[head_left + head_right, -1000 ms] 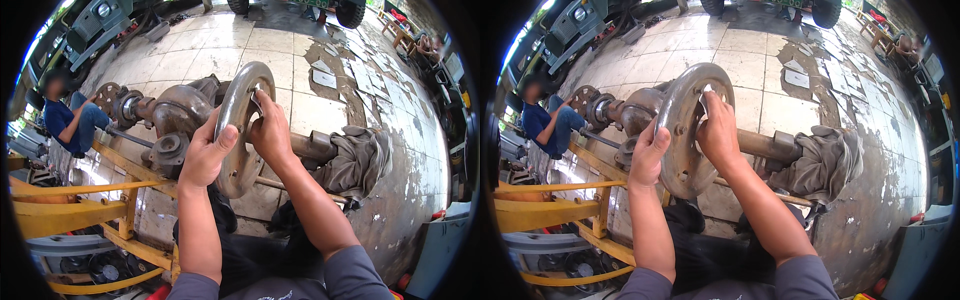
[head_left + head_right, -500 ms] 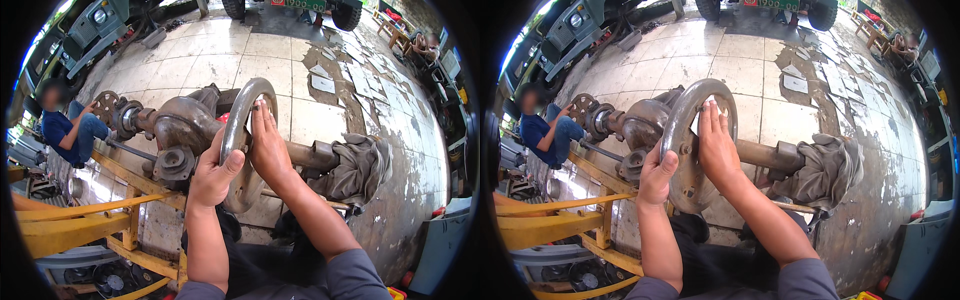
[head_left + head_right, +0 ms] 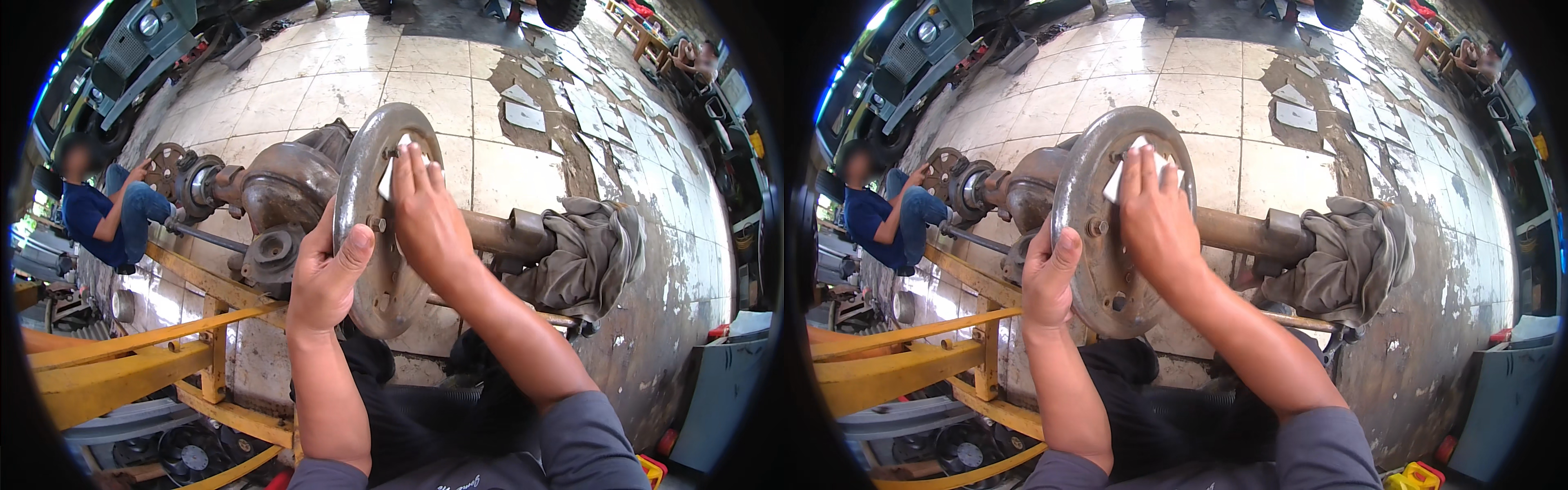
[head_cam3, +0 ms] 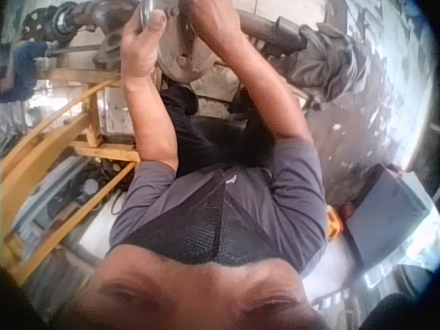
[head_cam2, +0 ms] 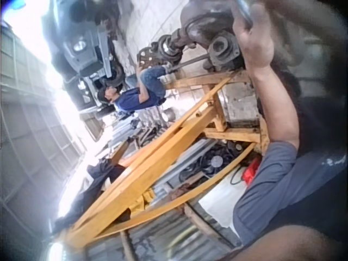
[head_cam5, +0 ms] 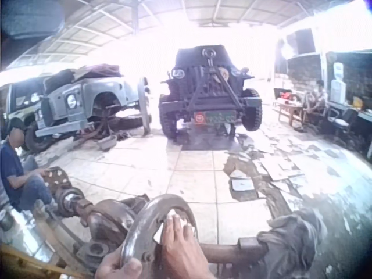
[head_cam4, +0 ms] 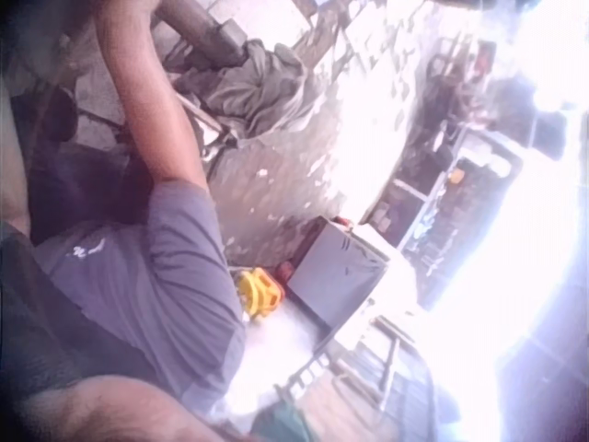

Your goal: The person scrubs a circular metal brake drum with a small abrasive pad, focusing on the inner rim and bolt holes. They rotate the part to reach different areas and continue scrubbing until the end of the clip.

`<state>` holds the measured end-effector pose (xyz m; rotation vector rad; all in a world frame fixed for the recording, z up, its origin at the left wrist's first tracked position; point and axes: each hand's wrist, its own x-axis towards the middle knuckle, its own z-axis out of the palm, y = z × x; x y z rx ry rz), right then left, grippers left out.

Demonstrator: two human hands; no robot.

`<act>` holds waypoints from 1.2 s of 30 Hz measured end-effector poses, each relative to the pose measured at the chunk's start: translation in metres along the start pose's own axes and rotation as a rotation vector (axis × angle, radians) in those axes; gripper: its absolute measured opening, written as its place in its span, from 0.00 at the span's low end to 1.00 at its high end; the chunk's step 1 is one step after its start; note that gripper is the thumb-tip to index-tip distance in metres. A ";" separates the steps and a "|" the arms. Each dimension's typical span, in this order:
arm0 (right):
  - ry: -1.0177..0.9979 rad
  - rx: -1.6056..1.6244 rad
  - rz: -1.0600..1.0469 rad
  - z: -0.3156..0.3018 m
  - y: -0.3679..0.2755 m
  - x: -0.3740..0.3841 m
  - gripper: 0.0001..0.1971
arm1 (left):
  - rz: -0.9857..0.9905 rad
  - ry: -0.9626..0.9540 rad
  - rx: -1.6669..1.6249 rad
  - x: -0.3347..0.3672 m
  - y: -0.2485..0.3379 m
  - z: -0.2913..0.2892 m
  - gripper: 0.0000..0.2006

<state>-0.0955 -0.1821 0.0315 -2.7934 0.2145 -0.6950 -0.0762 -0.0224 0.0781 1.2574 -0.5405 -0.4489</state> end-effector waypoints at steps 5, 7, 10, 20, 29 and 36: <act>-0.030 -0.016 -0.046 -0.016 -0.007 -0.015 0.30 | 0.049 -0.009 0.016 0.002 0.003 0.010 0.28; -0.001 0.006 -0.037 -0.013 -0.003 -0.013 0.31 | 0.044 0.001 0.006 0.001 0.002 0.012 0.28; 0.012 -0.023 -0.043 -0.004 0.005 0.001 0.30 | 0.033 0.009 -0.016 0.002 0.001 0.009 0.28; -0.008 0.060 -0.083 -0.007 -0.002 -0.013 0.30 | 0.010 0.039 0.067 -0.001 -0.002 -0.001 0.28; -0.030 0.108 -0.096 -0.010 -0.006 -0.016 0.30 | 0.025 0.047 0.002 0.001 0.001 0.004 0.27; 0.011 0.122 -0.085 -0.007 -0.003 -0.015 0.31 | 0.047 0.046 0.034 0.002 0.000 0.003 0.29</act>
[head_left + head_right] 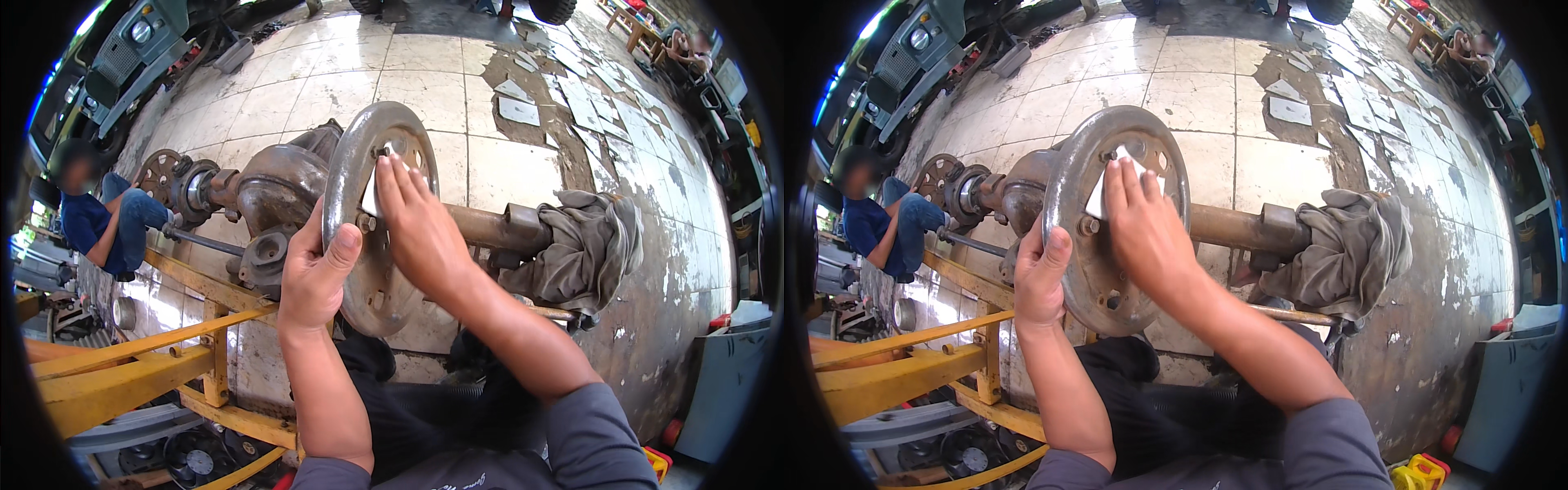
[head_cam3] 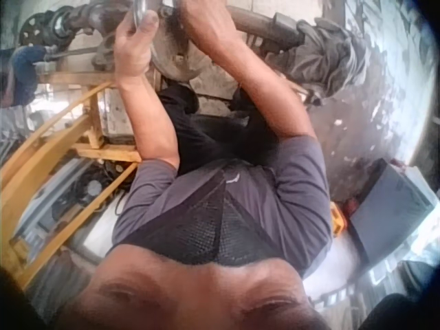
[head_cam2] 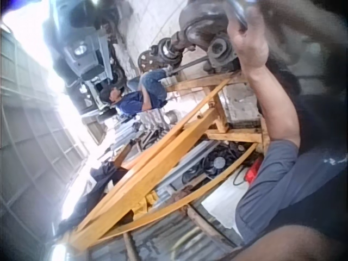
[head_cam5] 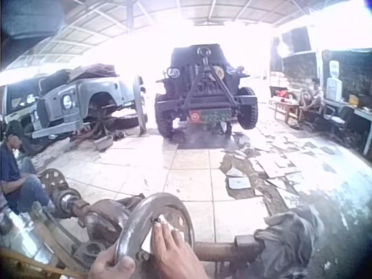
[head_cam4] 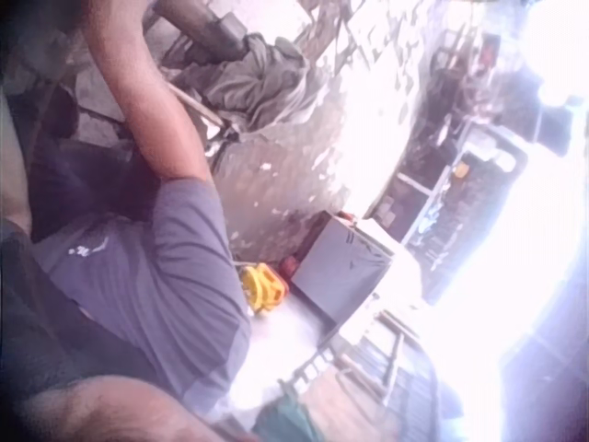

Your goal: The person scrubs a circular metal brake drum with a small abrasive pad, focusing on the inner rim and bolt holes. They rotate the part to reach different areas and continue scrubbing until the end of the clip.

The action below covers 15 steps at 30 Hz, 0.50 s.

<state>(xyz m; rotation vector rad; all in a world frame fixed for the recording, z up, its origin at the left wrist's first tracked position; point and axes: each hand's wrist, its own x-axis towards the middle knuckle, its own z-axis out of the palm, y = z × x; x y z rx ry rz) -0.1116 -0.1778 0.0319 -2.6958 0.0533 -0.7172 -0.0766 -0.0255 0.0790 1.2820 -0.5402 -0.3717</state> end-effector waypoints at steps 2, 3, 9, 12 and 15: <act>0.034 -0.018 -0.043 0.000 0.004 0.001 0.31 | 0.008 0.009 -0.001 0.002 0.001 0.004 0.29; 0.023 -0.017 -0.028 0.003 0.008 0.005 0.31 | 0.010 0.016 0.001 0.002 0.002 0.005 0.29; 0.027 -0.017 -0.046 -0.003 -0.003 -0.002 0.31 | -0.009 0.006 0.001 -0.001 0.001 0.000 0.28; -0.002 -0.016 -0.018 0.003 0.009 0.010 0.32 | -0.030 0.010 -0.019 -0.001 0.000 -0.005 0.28; -0.001 0.031 -0.023 0.001 0.005 0.005 0.32 | -0.020 0.002 -0.017 -0.001 -0.002 -0.005 0.28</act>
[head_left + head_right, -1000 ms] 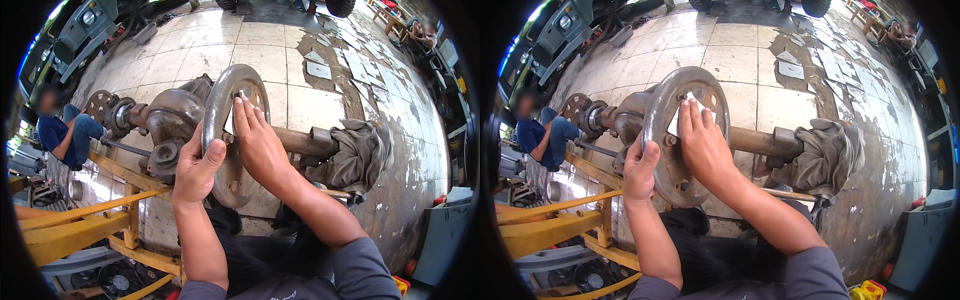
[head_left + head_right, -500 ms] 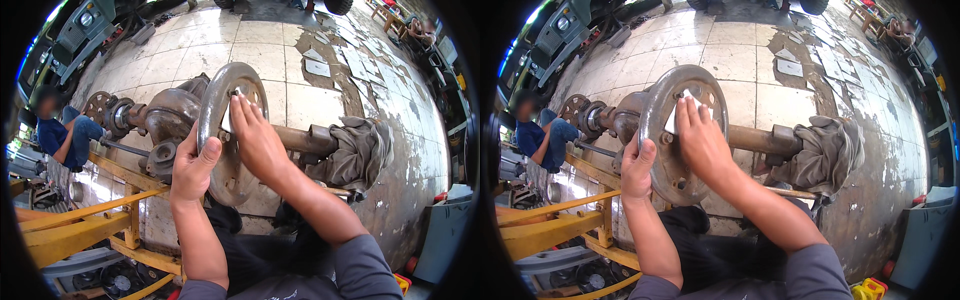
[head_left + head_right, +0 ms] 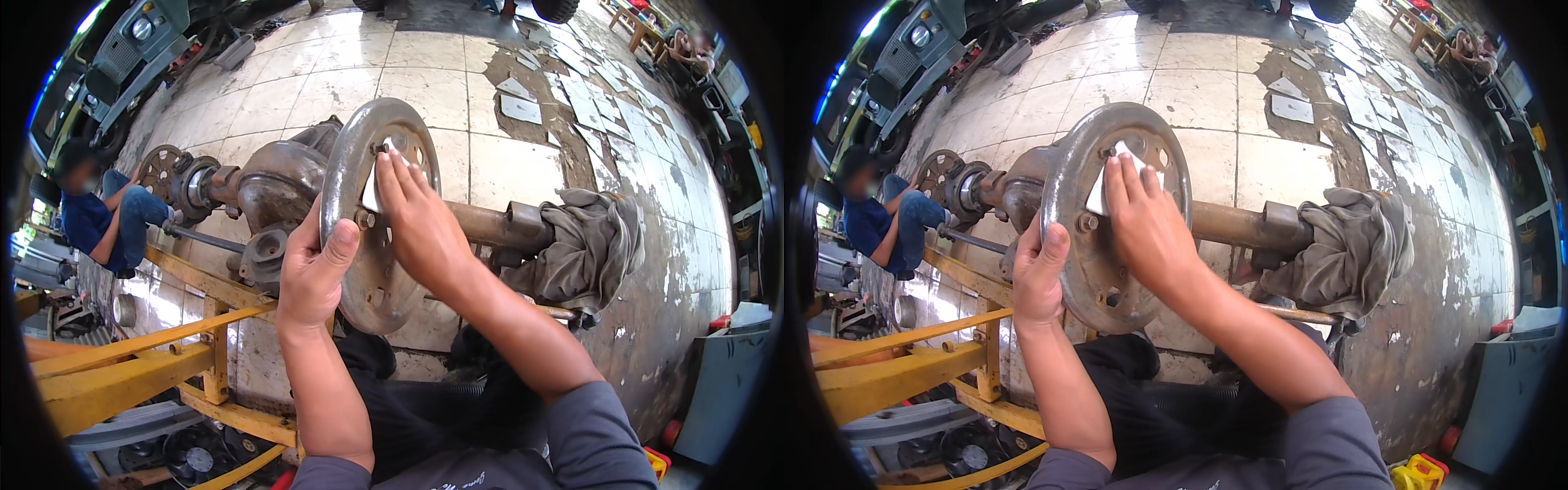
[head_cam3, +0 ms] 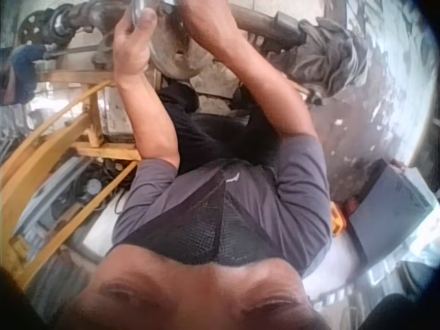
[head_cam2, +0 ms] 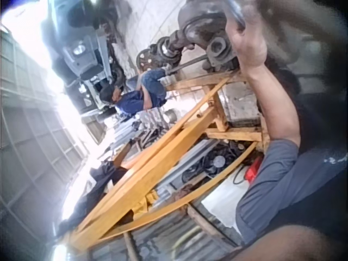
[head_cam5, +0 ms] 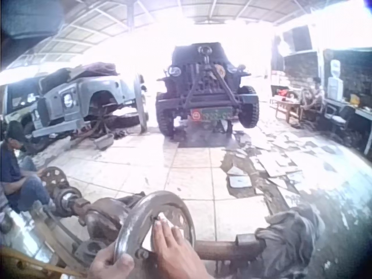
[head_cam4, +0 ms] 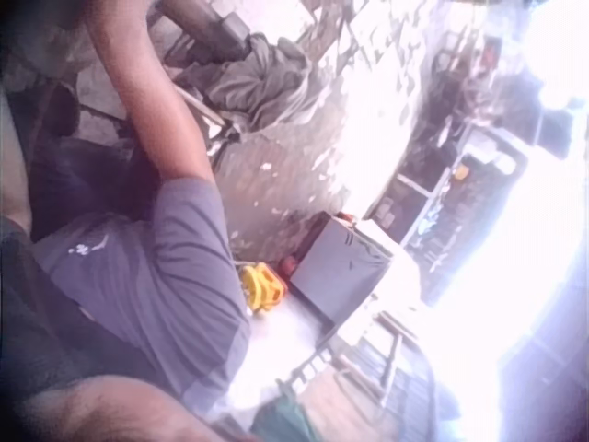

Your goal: The person scrubs a circular metal brake drum with a small abrasive pad, focusing on the inner rim and bolt holes. They rotate the part to reach different areas and continue scrubbing until the end of the clip.

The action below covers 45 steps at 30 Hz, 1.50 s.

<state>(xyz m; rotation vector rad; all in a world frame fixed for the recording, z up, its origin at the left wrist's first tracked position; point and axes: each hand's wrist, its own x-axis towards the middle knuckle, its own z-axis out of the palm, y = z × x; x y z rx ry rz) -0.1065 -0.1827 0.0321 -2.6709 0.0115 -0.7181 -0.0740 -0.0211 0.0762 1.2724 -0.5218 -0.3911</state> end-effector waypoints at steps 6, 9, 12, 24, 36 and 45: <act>0.009 0.000 -0.013 0.009 0.012 0.006 0.32 | 0.010 0.010 0.000 0.001 0.001 0.004 0.28; 0.022 0.012 -0.059 0.005 -0.005 -0.004 0.31 | 0.003 0.010 0.003 -0.002 0.002 0.000 0.27; 0.022 0.021 0.011 0.016 0.012 0.008 0.31 | -0.004 0.012 0.006 0.000 0.000 -0.004 0.26; -0.006 0.035 -0.023 0.005 -0.005 -0.004 0.30 | -0.017 0.035 0.016 -0.002 0.003 -0.001 0.26; -0.061 0.027 0.108 0.021 0.019 0.012 0.30 | 0.004 0.059 0.051 -0.001 -0.002 -0.008 0.25; -0.055 0.267 0.235 0.014 0.030 0.001 0.32 | -0.004 0.043 0.061 -0.001 -0.005 -0.016 0.26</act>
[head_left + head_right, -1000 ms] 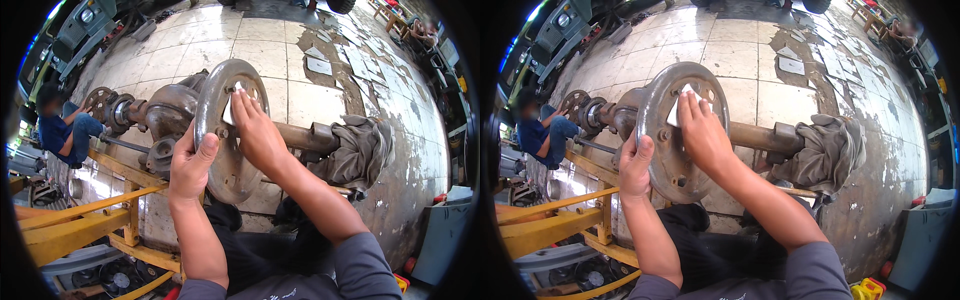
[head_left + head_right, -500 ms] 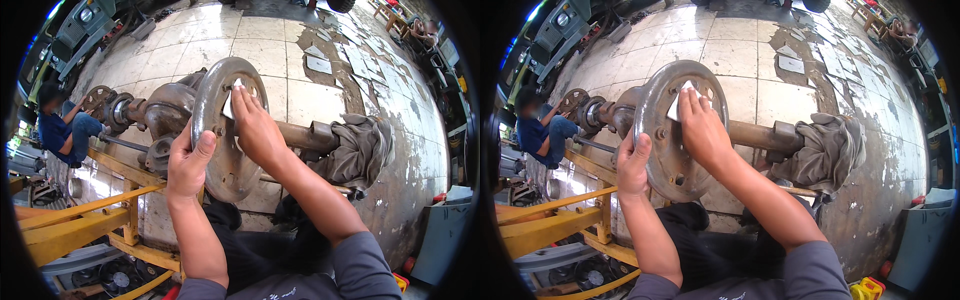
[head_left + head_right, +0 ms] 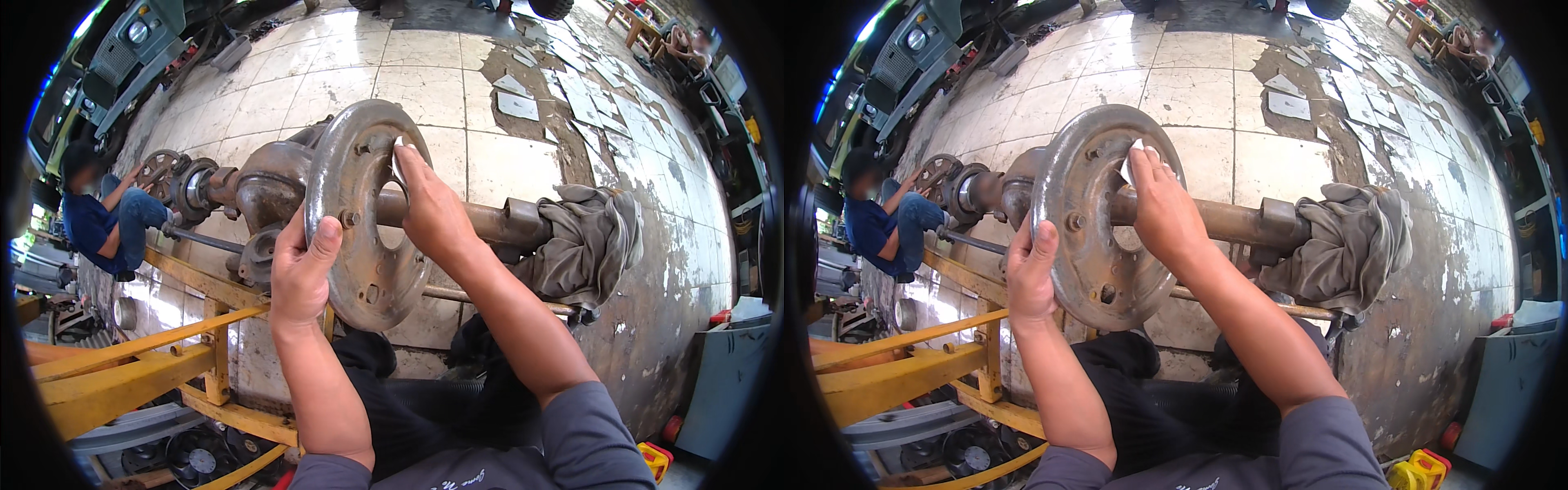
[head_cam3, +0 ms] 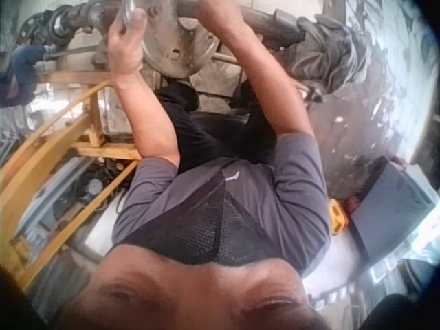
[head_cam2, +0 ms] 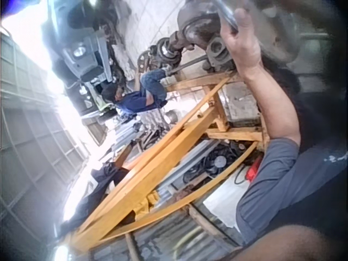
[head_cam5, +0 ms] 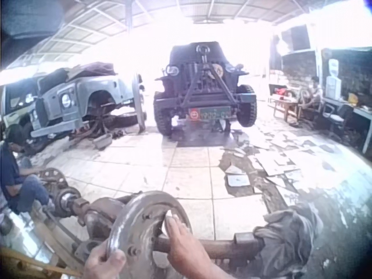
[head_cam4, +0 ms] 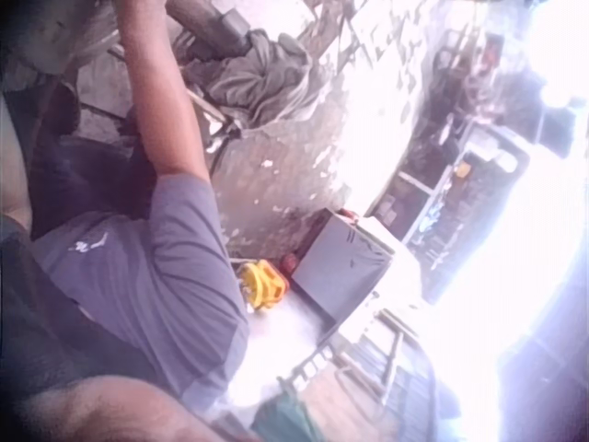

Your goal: The person scrubs a circular metal brake drum with a small abrasive pad, focusing on the inner rim and bolt holes. They rotate the part to reach different areas and continue scrubbing until the end of the clip.

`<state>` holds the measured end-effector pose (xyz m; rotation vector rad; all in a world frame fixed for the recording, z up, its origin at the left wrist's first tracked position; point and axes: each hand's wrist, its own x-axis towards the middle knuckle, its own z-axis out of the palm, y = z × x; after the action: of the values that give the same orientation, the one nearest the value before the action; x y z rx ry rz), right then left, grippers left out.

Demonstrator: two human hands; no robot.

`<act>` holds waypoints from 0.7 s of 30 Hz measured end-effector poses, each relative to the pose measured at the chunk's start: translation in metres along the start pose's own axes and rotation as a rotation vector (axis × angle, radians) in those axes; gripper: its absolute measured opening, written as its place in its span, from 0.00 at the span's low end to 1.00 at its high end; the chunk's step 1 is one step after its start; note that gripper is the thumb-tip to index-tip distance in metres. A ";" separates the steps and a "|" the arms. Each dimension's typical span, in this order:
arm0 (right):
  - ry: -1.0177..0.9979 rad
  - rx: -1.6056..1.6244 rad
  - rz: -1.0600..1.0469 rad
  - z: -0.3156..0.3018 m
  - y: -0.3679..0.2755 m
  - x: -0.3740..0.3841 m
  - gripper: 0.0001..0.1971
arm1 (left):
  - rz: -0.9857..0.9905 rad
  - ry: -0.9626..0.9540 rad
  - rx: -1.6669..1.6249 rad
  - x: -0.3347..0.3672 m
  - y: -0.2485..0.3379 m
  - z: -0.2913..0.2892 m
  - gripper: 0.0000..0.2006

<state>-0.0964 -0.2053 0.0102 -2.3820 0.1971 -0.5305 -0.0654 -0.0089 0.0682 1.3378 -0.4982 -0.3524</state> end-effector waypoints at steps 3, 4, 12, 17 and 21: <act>0.032 0.061 -0.024 0.002 -0.007 0.004 0.32 | 0.008 0.024 -0.014 0.001 0.006 0.012 0.27; 0.034 0.033 -0.030 0.003 -0.007 0.005 0.33 | 0.012 0.026 -0.014 0.001 0.007 0.013 0.27; 0.075 -0.121 -0.244 0.016 -0.015 -0.004 0.38 | 0.007 0.019 -0.015 0.000 0.000 -0.001 0.26; 0.004 -0.113 -0.158 0.013 -0.026 -0.017 0.40 | 0.023 0.080 -0.027 -0.001 0.004 0.009 0.23; 0.031 -0.146 -0.186 0.024 -0.012 -0.021 0.38 | -0.026 0.041 -0.037 0.001 -0.006 -0.007 0.24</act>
<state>-0.1054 -0.1760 -0.0052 -2.5512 0.0282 -0.6603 -0.0605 -0.0046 0.0612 1.3144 -0.4380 -0.3533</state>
